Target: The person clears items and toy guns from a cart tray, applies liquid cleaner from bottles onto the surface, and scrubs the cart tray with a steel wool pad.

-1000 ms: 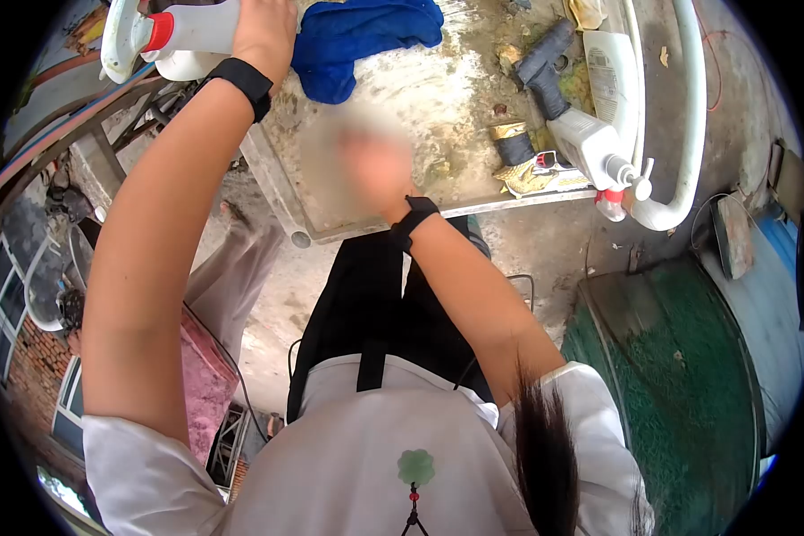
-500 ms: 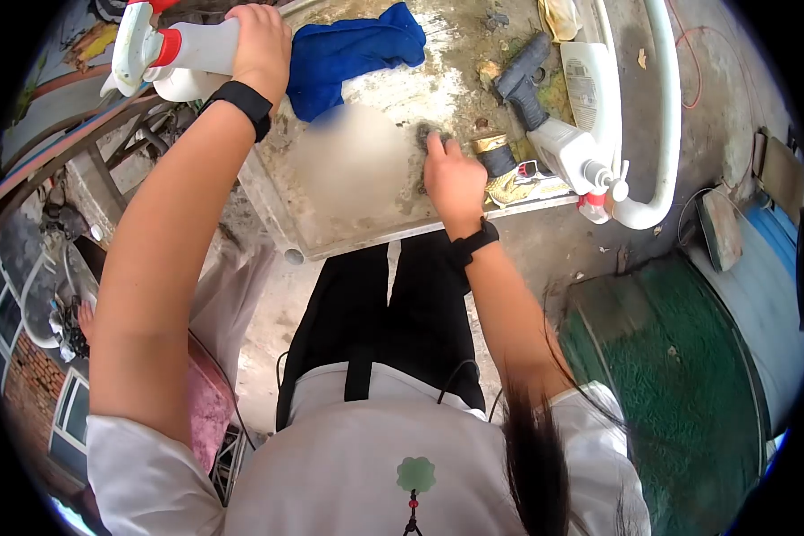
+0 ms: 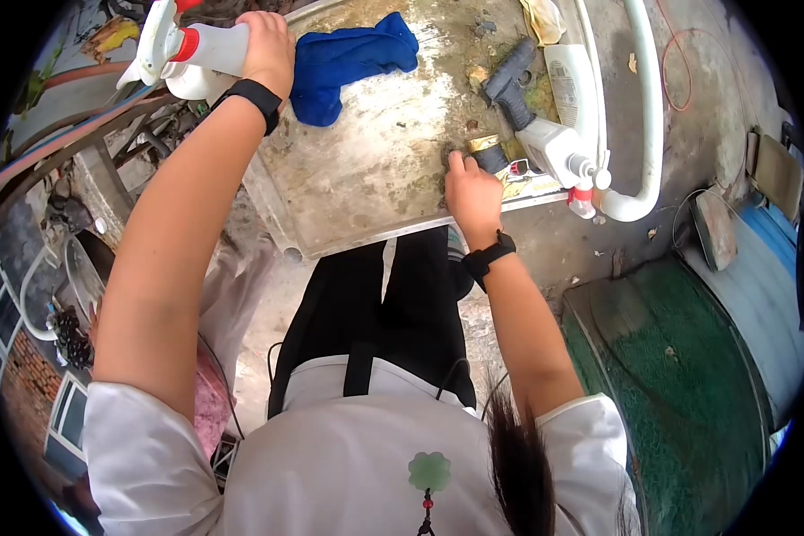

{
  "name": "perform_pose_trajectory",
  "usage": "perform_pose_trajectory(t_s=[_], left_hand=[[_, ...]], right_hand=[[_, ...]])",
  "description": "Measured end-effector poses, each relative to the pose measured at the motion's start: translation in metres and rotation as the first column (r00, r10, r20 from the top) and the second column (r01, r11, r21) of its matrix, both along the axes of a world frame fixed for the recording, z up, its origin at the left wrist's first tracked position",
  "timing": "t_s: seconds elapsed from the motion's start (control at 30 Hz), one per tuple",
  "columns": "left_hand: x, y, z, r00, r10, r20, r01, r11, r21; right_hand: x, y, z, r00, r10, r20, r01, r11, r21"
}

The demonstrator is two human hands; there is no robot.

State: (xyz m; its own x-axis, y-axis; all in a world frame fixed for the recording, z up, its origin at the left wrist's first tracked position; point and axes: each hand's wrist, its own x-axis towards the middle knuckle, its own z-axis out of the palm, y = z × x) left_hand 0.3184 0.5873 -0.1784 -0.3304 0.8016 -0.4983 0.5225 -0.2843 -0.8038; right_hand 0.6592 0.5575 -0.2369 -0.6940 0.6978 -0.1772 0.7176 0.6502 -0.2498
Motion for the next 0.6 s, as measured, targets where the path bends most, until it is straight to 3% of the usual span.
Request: perform_pose_trajectory(t_s=[0.03, 0.1, 0.13, 0.2, 0.33, 0.43, 0.5, 0.57, 0.6], left_hand=[[0.001, 0.000, 0.001, 1.000, -0.005, -0.023, 0.005, 1.000, -0.011], [0.002, -0.001, 0.001, 0.997, -0.030, -0.072, 0.027, 0.999, -0.042], [0.002, -0.001, 0.002, 0.998, -0.022, -0.064, 0.019, 0.999, -0.039], [0.007, 0.000, 0.010, 0.997, -0.030, -0.068, 0.026, 0.998, -0.048], [0.002, -0.002, 0.006, 1.000, -0.028, -0.014, 0.028, 1.000, 0.005], [-0.001, -0.004, 0.001, 0.997, -0.072, -0.018, 0.072, 0.997, 0.034], [0.008, 0.001, 0.012, 0.999, -0.027, -0.031, 0.026, 0.999, -0.035], [0.010, 0.003, 0.014, 1.000, 0.003, -0.020, -0.004, 0.998, -0.058], [0.012, 0.007, 0.019, 1.000, 0.000, -0.028, -0.002, 0.998, -0.067]], right_hand=[[-0.008, -0.007, 0.006, 0.998, -0.045, 0.034, 0.044, 0.999, 0.009], [-0.035, -0.046, 0.015, 0.972, 0.049, -0.229, -0.054, 0.998, -0.013], [-0.051, -0.075, 0.020, 0.968, 0.154, -0.196, -0.180, 0.976, -0.125], [-0.080, -0.116, 0.020, 0.879, 0.357, -0.316, -0.407, 0.907, -0.109], [-0.060, -0.088, 0.005, 0.854, 0.427, -0.298, -0.469, 0.879, -0.087], [-0.021, -0.026, 0.007, 0.913, 0.345, -0.220, -0.355, 0.935, -0.008], [-0.009, 0.007, 0.011, 0.997, 0.078, 0.006, -0.078, 0.997, 0.010], [-0.020, 0.000, 0.022, 0.998, -0.031, -0.060, 0.031, 1.000, -0.004], [-0.033, -0.018, 0.032, 0.978, 0.009, -0.210, -0.016, 0.999, -0.029]])
